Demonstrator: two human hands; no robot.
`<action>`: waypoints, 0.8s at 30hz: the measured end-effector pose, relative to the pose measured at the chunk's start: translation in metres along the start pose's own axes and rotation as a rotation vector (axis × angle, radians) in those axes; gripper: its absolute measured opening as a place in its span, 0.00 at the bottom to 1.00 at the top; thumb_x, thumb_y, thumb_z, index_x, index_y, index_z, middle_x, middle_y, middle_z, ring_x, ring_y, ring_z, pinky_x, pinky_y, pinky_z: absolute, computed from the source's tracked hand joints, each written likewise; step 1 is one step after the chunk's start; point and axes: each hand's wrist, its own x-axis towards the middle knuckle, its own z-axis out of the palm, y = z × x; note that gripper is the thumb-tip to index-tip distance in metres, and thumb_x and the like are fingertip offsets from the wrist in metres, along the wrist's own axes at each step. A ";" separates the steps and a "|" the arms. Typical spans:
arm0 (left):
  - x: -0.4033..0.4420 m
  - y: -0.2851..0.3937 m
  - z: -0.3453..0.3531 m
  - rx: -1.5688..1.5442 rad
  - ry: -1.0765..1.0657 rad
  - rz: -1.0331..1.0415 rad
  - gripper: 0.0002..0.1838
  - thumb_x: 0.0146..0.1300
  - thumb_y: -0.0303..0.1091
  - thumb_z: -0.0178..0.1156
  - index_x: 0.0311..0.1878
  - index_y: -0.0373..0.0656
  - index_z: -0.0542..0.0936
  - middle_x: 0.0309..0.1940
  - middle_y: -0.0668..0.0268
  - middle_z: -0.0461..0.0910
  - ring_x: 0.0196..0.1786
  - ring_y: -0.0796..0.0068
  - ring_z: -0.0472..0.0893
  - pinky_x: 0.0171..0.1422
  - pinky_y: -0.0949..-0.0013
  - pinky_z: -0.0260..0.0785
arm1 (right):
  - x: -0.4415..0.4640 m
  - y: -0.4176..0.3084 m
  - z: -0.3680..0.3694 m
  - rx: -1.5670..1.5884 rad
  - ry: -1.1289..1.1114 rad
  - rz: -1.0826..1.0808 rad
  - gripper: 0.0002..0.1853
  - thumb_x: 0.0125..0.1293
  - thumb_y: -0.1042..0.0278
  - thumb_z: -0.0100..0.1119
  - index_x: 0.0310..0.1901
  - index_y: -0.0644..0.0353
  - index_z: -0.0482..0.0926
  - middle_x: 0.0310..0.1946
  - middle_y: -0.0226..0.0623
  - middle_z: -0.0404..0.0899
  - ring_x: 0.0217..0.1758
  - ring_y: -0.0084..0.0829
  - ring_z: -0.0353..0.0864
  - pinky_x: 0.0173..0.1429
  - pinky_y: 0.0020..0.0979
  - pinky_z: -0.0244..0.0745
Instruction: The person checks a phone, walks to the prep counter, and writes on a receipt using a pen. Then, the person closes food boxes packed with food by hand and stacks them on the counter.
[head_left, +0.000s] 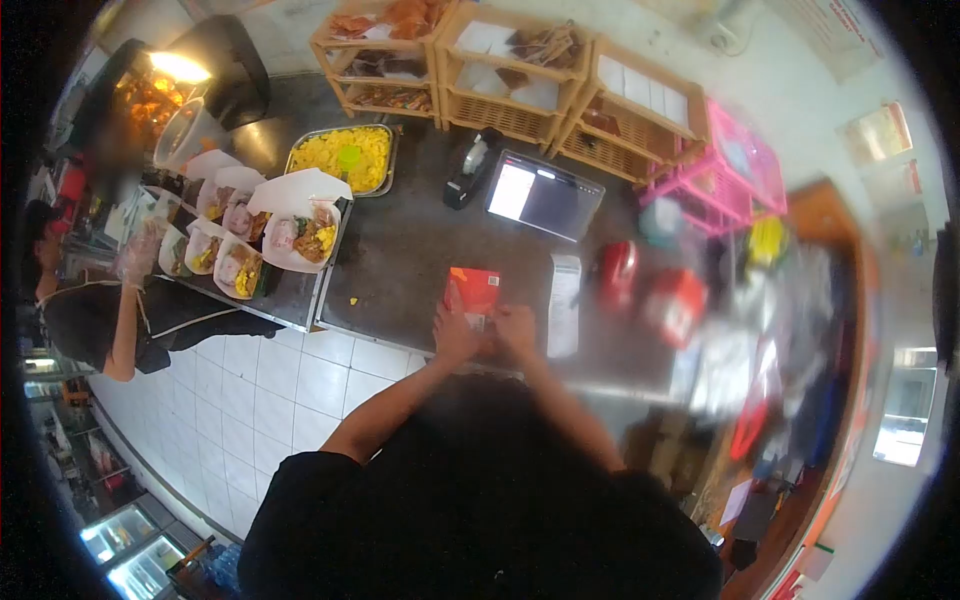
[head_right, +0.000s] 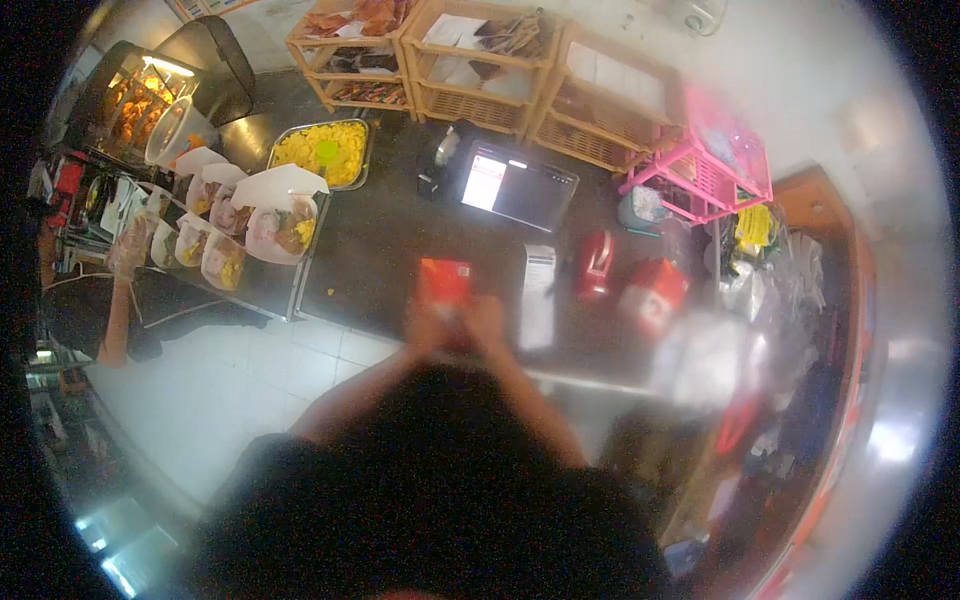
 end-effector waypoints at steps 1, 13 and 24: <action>-0.002 0.007 -0.003 0.086 0.032 -0.021 0.71 0.41 0.53 0.78 0.80 0.54 0.35 0.67 0.35 0.56 0.68 0.32 0.61 0.71 0.37 0.54 | -0.003 -0.013 -0.015 0.081 -0.028 0.053 0.20 0.58 0.53 0.67 0.36 0.66 0.86 0.29 0.57 0.82 0.32 0.50 0.85 0.38 0.44 0.77; -0.001 0.005 -0.003 0.370 -0.053 0.094 0.71 0.39 0.63 0.75 0.80 0.52 0.40 0.64 0.41 0.60 0.68 0.39 0.62 0.68 0.39 0.58 | -0.016 -0.011 -0.025 0.064 -0.103 0.105 0.21 0.55 0.48 0.69 0.34 0.63 0.88 0.31 0.51 0.85 0.34 0.48 0.86 0.41 0.42 0.79; 0.029 -0.021 0.014 0.423 -0.070 0.345 0.67 0.42 0.61 0.72 0.80 0.53 0.41 0.69 0.40 0.59 0.71 0.39 0.60 0.69 0.32 0.55 | 0.019 0.006 -0.039 0.312 -0.031 -0.056 0.30 0.54 0.54 0.71 0.56 0.64 0.79 0.55 0.52 0.80 0.56 0.44 0.81 0.61 0.39 0.74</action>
